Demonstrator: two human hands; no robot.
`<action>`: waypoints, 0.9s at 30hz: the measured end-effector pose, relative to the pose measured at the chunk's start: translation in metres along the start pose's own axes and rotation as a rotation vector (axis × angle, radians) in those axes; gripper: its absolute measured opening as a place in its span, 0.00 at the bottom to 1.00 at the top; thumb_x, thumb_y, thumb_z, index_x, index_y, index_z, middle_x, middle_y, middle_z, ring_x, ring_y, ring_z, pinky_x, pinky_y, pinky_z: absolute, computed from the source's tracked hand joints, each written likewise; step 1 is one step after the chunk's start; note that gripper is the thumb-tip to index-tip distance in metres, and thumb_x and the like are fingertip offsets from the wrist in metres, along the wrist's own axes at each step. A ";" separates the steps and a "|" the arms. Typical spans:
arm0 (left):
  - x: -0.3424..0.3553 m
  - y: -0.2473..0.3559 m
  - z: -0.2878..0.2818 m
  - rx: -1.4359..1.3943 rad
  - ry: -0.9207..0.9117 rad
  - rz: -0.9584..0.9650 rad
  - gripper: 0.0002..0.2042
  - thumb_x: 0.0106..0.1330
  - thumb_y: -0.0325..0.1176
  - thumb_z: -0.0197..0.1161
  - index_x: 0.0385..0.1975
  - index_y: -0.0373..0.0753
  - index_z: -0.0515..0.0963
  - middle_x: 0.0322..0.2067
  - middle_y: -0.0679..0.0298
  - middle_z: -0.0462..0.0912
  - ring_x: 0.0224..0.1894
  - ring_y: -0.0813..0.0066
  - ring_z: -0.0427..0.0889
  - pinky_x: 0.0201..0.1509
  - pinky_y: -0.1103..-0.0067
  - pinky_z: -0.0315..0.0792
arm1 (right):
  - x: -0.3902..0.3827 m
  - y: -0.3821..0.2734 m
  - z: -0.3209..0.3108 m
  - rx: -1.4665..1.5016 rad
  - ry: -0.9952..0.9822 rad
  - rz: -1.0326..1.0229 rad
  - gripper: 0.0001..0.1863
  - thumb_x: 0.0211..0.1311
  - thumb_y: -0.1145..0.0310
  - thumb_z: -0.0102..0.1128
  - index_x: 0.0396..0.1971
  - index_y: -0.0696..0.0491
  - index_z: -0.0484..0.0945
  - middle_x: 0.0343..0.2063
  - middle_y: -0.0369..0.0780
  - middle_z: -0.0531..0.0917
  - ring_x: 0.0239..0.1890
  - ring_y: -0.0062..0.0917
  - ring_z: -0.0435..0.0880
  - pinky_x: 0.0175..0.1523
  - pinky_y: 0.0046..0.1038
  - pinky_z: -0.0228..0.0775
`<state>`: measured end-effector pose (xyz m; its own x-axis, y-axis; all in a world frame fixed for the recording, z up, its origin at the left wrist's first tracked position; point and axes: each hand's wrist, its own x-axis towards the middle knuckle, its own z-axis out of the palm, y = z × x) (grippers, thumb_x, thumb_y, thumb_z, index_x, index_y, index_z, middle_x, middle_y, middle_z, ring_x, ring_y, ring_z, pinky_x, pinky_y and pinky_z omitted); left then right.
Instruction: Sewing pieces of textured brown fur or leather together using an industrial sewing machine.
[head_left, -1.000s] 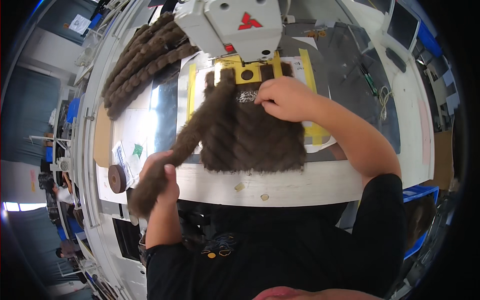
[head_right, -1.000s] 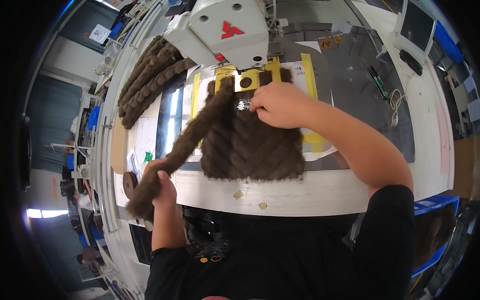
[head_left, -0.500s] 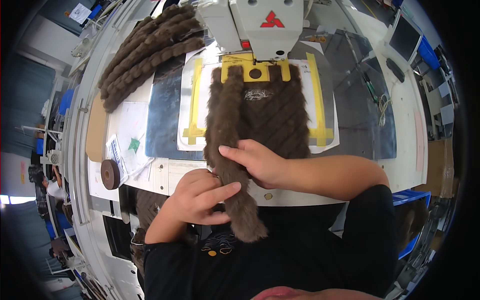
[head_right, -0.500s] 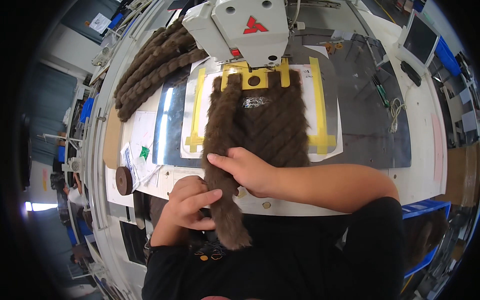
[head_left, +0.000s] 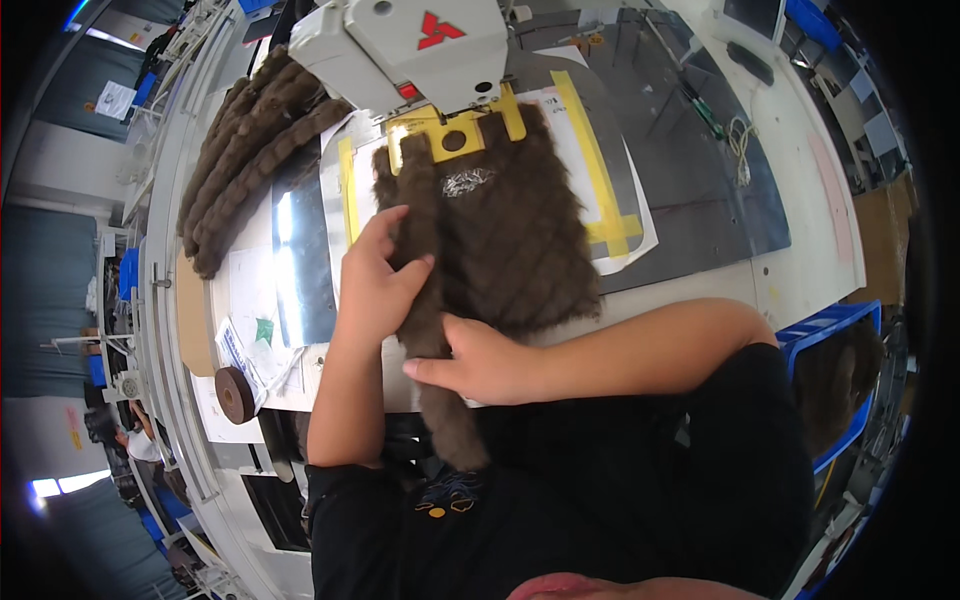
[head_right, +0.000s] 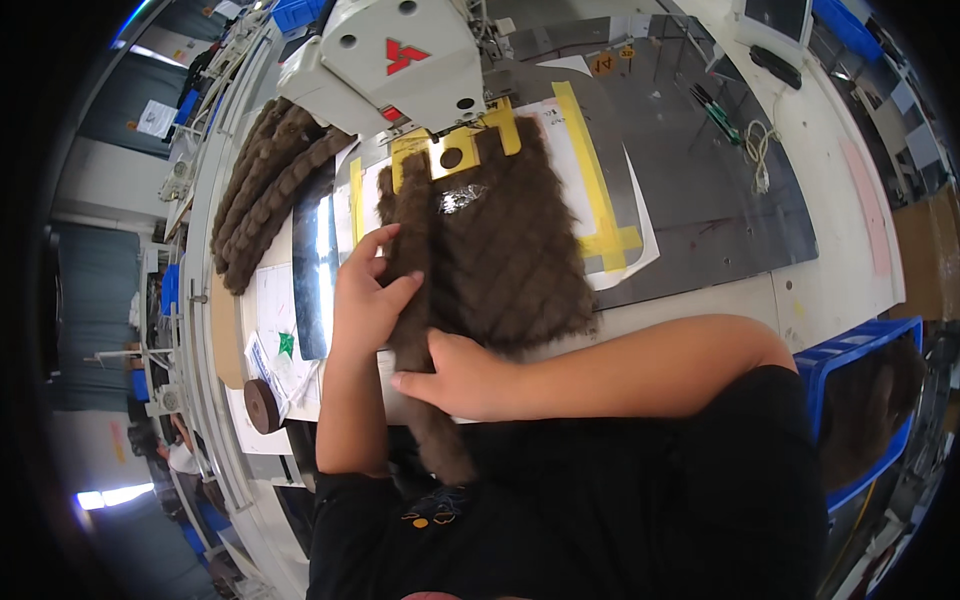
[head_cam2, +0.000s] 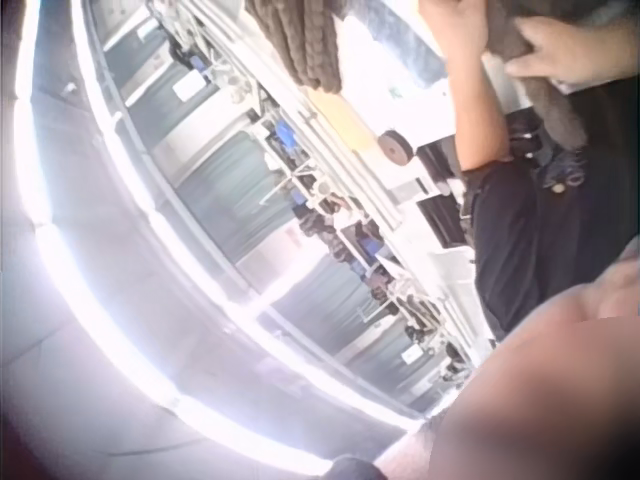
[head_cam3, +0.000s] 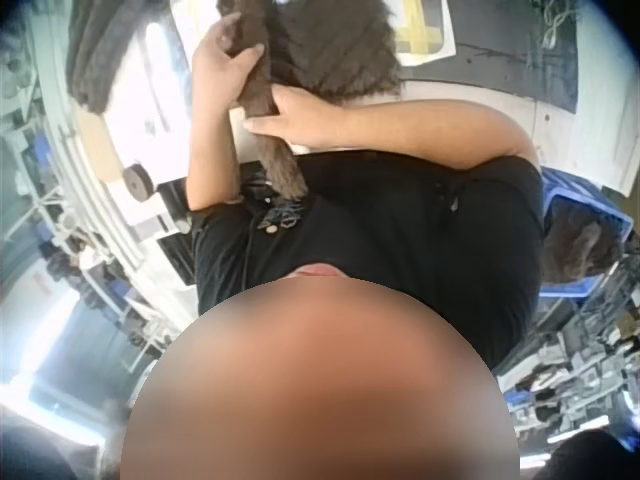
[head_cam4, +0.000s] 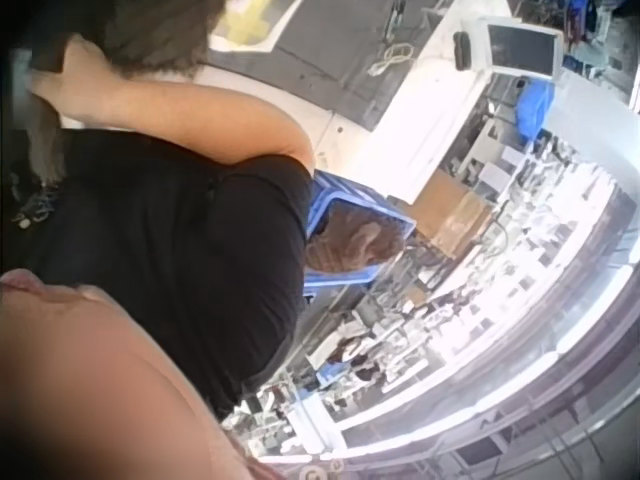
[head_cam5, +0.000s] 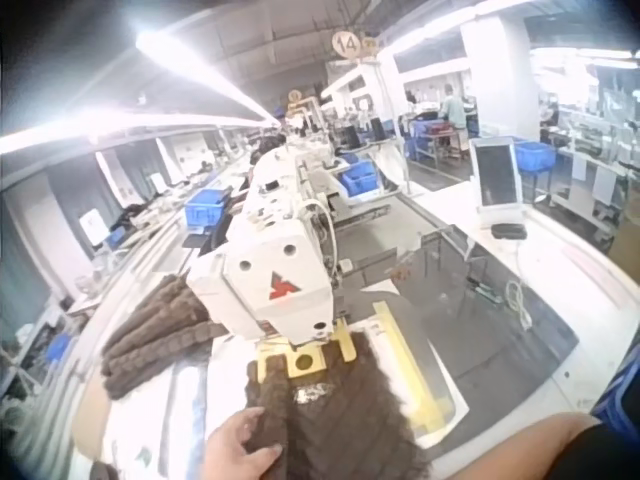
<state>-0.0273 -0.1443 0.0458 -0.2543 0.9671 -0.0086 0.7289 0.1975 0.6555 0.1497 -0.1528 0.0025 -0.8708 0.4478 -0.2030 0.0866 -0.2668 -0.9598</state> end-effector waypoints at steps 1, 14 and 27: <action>0.004 -0.003 -0.004 -0.223 -0.060 -0.074 0.30 0.59 0.27 0.73 0.63 0.34 0.74 0.42 0.56 0.89 0.40 0.77 0.85 0.42 0.79 0.78 | -0.004 -0.004 -0.002 -0.035 -0.045 0.005 0.25 0.76 0.57 0.62 0.59 0.60 0.70 0.49 0.44 0.83 0.50 0.26 0.82 0.57 0.32 0.76; 0.002 -0.063 0.005 -1.643 -0.098 -0.080 0.12 0.70 0.21 0.56 0.52 0.34 0.78 0.34 0.55 0.78 0.26 0.70 0.70 0.27 0.77 0.65 | -0.010 -0.006 -0.002 0.045 -0.144 -0.109 0.23 0.72 0.49 0.64 0.40 0.59 0.80 0.34 0.43 0.87 0.38 0.28 0.85 0.43 0.32 0.75; -0.022 -0.016 0.009 -1.101 -0.089 -0.296 0.14 0.70 0.20 0.60 0.54 0.31 0.81 0.41 0.61 0.87 0.37 0.79 0.85 0.42 0.82 0.80 | -0.007 -0.030 -0.020 0.331 -0.149 0.215 0.25 0.74 0.50 0.62 0.35 0.62 0.81 0.22 0.35 0.79 0.21 0.17 0.74 0.24 0.24 0.64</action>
<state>-0.0278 -0.1670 0.0284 -0.2452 0.9226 -0.2978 -0.3162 0.2142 0.9242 0.1624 -0.1309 0.0287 -0.9123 0.2304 -0.3385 0.1347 -0.6118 -0.7795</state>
